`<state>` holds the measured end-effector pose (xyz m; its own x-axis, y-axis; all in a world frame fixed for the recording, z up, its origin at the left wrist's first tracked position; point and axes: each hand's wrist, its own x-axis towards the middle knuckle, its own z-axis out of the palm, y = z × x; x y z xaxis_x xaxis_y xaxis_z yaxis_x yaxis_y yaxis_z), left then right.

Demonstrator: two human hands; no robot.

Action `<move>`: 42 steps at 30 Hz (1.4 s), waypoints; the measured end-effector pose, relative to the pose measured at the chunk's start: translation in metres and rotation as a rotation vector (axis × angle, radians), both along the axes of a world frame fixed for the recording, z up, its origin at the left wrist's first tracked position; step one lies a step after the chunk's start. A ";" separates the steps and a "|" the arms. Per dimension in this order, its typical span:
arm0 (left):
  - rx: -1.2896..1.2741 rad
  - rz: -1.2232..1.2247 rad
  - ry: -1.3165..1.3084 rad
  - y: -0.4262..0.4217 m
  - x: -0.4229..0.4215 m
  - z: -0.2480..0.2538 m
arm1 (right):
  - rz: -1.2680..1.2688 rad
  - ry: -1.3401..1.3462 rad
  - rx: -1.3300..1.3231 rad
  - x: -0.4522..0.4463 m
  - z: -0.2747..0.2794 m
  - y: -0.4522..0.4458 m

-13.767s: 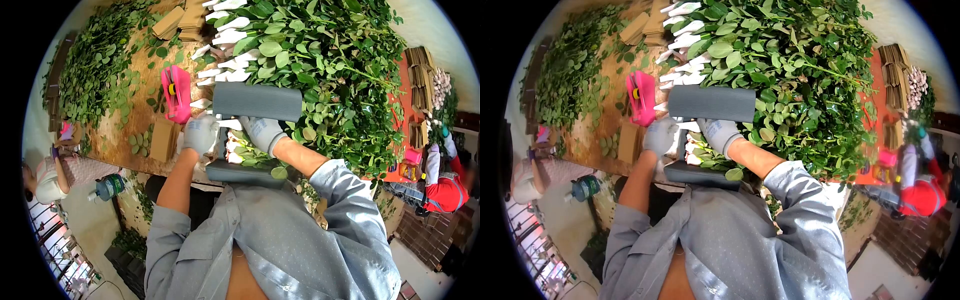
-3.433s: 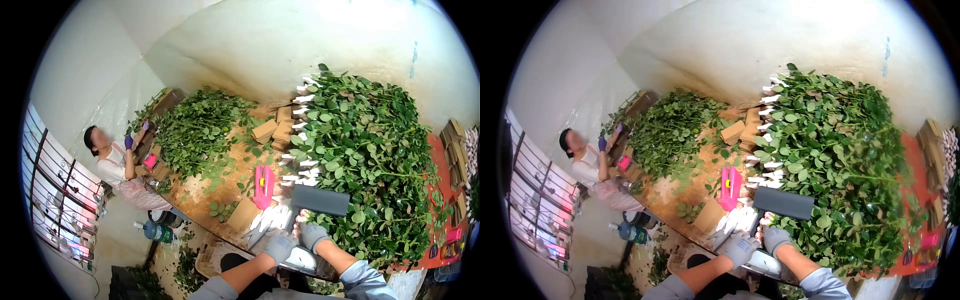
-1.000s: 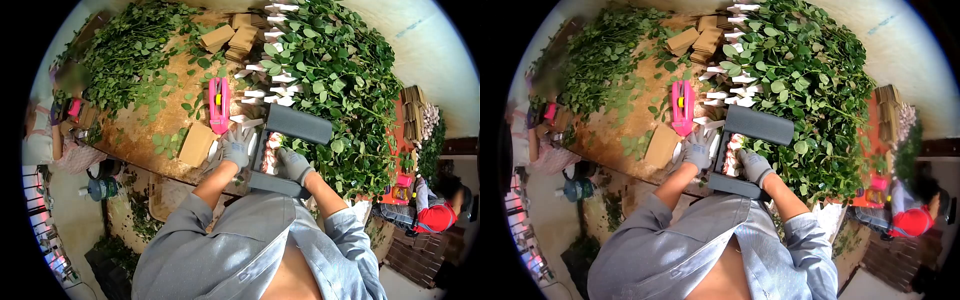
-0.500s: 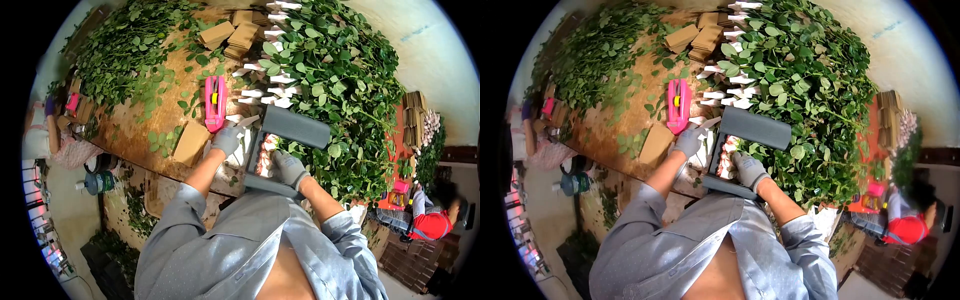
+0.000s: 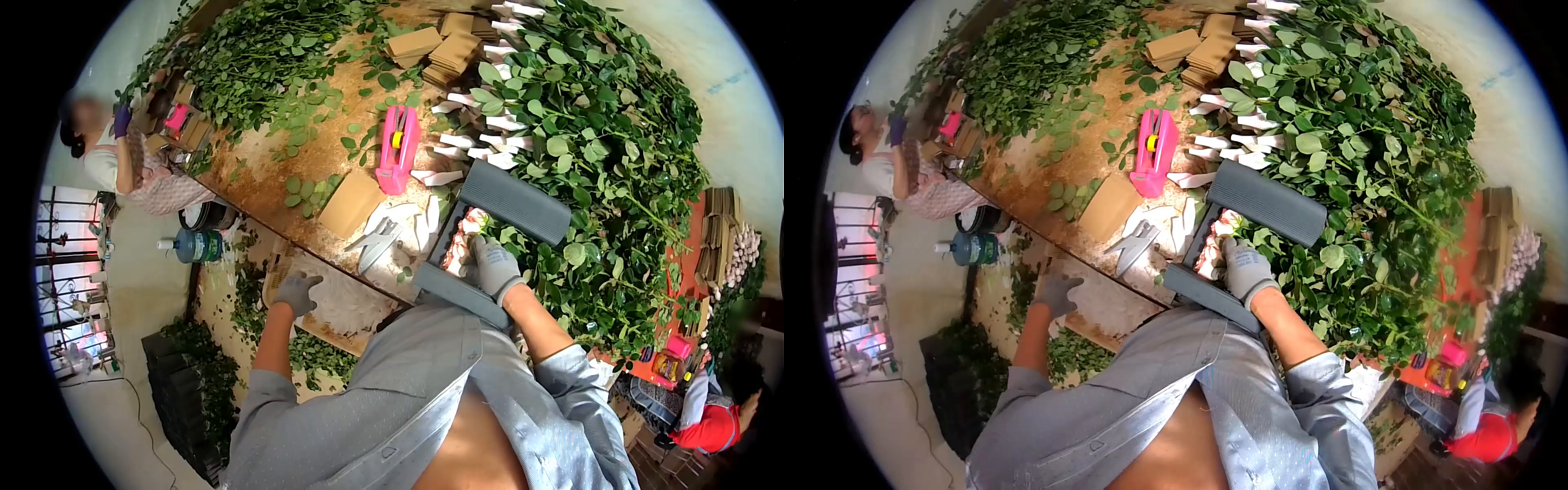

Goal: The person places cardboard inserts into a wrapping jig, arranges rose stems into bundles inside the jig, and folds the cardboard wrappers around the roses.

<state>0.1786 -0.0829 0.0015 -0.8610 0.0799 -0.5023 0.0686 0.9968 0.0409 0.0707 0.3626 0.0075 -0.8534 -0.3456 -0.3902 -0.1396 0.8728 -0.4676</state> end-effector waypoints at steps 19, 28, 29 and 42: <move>-0.027 -0.017 0.214 0.145 -0.180 -0.075 | -0.048 -0.010 0.008 0.003 0.004 -0.001; 0.205 -0.016 0.329 0.172 -0.182 -0.054 | -0.020 -0.041 -0.013 -0.001 0.009 0.000; 0.206 -0.015 0.328 0.173 -0.185 -0.068 | -0.015 -0.048 -0.007 -0.001 0.009 0.000; 0.192 -0.765 0.069 0.190 -0.173 -0.070 | -0.035 0.014 -0.034 0.002 0.001 0.001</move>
